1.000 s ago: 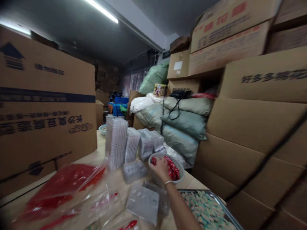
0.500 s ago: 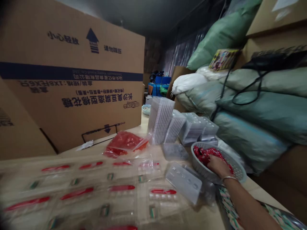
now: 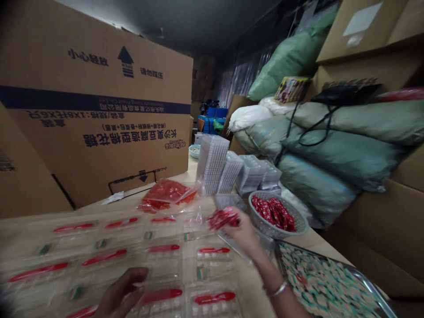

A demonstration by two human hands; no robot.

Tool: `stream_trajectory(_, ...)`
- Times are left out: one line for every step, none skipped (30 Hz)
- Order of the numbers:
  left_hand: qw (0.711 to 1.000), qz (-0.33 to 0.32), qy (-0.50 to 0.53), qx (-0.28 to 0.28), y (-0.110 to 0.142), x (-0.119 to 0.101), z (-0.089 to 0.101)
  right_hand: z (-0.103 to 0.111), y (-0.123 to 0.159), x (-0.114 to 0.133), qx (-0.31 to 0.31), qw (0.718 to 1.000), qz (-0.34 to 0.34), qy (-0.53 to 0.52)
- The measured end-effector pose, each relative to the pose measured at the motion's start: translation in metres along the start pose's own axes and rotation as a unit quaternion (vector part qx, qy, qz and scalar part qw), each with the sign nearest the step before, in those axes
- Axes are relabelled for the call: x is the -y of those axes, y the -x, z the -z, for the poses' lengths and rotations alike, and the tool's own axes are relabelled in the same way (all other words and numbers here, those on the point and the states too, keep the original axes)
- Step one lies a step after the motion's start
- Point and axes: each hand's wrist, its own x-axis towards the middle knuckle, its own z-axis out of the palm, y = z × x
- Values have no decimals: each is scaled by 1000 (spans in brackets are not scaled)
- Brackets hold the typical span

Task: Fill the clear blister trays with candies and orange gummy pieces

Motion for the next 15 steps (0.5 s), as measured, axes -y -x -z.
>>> stream_trajectory(997, 43, 66, 16, -5, -5, -8, -32, 15, -1, 46, 997, -35, -51)
stream_trajectory(987, 78, 134, 30, -8, -10, -14, -63, 29, -3, 73, 993, -54, -76)
stream_trajectory(974, 104, 196, 46, -9, -13, -16, -90, 43, -5, 94, 988, -70, -103)
stream_trajectory(960, 120, 244, 63, -9, -15, -15, -113, 56, -7, 113, 980, -90, -137)
stream_trajectory(951, 128, 270, 72, -8, -16, -12, -133, 68, -10, 131, 966, -122, -187)
stream_trajectory(950, 130, 277, 68, -4, -16, -7, -148, 78, -12, 145, 947, -157, -241)
stream_trajectory(954, 129, 265, 53, 1, -14, -1, -160, 86, -14, 158, 924, -193, -290)
stream_trajectory(962, 127, 240, 29, 6, -11, 6, -169, 93, -15, 167, 902, -224, -329)
stream_trajectory(969, 127, 211, 0, 12, -7, 13, -176, 98, -17, 174, 887, -244, -351)
stream_trajectory(974, 127, 185, -27, 17, -3, 22, -181, 102, -18, 181, 883, -253, -353)
stream_trajectory(977, 126, 166, -50, 22, 1, 32, -185, 105, -20, 185, 882, -258, -347)
stream_trajectory(978, 124, 153, -70, 25, 4, 44, -187, 108, -22, 180, 884, -264, -340)
stream_trajectory(978, 121, 141, -92, 27, 7, 58, -187, 110, -24, 174, 886, -272, -332)
stream_trajectory(978, 117, 128, -115, 28, 8, 75, -187, 113, -26, 166, 887, -282, -326)
stream_trajectory(978, 113, 112, -138, 27, 8, 93, -186, 114, -29, 159, 888, -289, -321)
